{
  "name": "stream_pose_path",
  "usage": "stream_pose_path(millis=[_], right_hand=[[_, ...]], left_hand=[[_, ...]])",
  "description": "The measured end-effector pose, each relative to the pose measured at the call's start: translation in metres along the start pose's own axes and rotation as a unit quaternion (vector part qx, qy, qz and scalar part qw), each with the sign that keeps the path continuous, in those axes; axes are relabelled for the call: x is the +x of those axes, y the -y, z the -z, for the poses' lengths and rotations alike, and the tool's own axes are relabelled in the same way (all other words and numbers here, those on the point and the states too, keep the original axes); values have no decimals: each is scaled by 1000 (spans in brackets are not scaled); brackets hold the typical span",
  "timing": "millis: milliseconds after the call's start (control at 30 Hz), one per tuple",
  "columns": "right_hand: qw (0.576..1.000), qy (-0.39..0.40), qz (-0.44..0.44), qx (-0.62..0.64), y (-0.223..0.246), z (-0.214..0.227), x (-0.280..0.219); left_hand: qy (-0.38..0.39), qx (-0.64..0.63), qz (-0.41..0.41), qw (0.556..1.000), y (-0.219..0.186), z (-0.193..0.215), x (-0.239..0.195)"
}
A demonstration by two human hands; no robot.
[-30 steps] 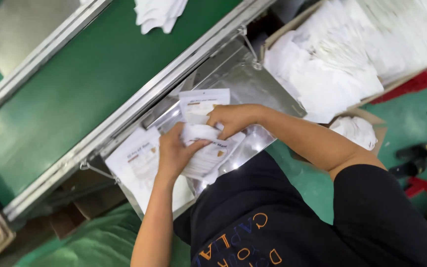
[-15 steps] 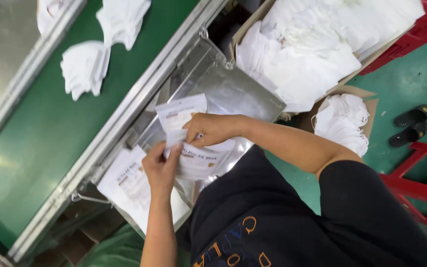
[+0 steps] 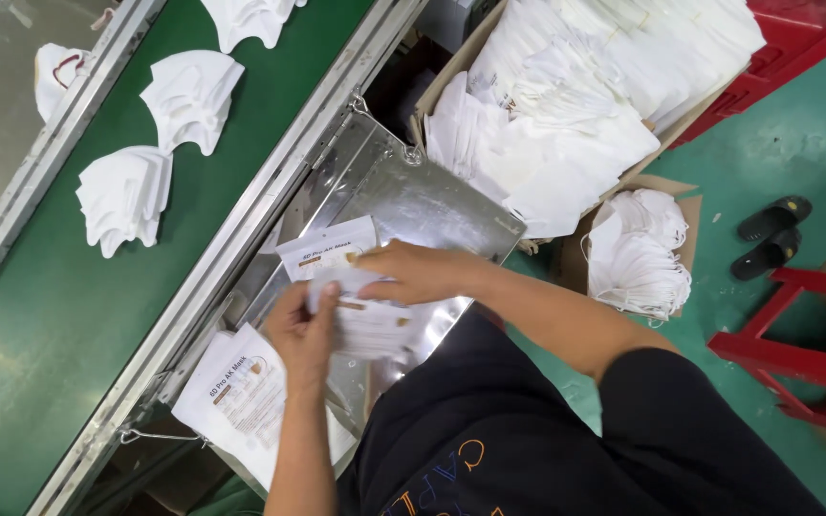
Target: Picking up white face masks from a conveyor belt, stacking them, and placing them into individual plastic pouches.
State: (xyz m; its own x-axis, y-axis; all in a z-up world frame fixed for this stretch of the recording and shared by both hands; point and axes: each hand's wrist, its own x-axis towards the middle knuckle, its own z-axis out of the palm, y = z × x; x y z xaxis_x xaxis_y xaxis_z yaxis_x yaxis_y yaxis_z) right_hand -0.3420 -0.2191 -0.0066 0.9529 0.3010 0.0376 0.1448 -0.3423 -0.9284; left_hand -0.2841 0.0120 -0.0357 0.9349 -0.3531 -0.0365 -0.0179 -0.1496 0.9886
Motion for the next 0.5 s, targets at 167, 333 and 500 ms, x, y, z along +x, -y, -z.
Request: stream_pose_path(millis=[167, 333, 500], right_hand=[[992, -49, -111, -22, -74, 61, -115], [780, -443, -185, -401, -107, 191, -179], [804, -425, -305, -281, -205, 250, -187]], left_hand=[[-21, -72, 65, 995, 13, -21, 39], [-112, -136, 125, 977, 64, -54, 80], [-121, -39, 104, 986, 64, -58, 85]])
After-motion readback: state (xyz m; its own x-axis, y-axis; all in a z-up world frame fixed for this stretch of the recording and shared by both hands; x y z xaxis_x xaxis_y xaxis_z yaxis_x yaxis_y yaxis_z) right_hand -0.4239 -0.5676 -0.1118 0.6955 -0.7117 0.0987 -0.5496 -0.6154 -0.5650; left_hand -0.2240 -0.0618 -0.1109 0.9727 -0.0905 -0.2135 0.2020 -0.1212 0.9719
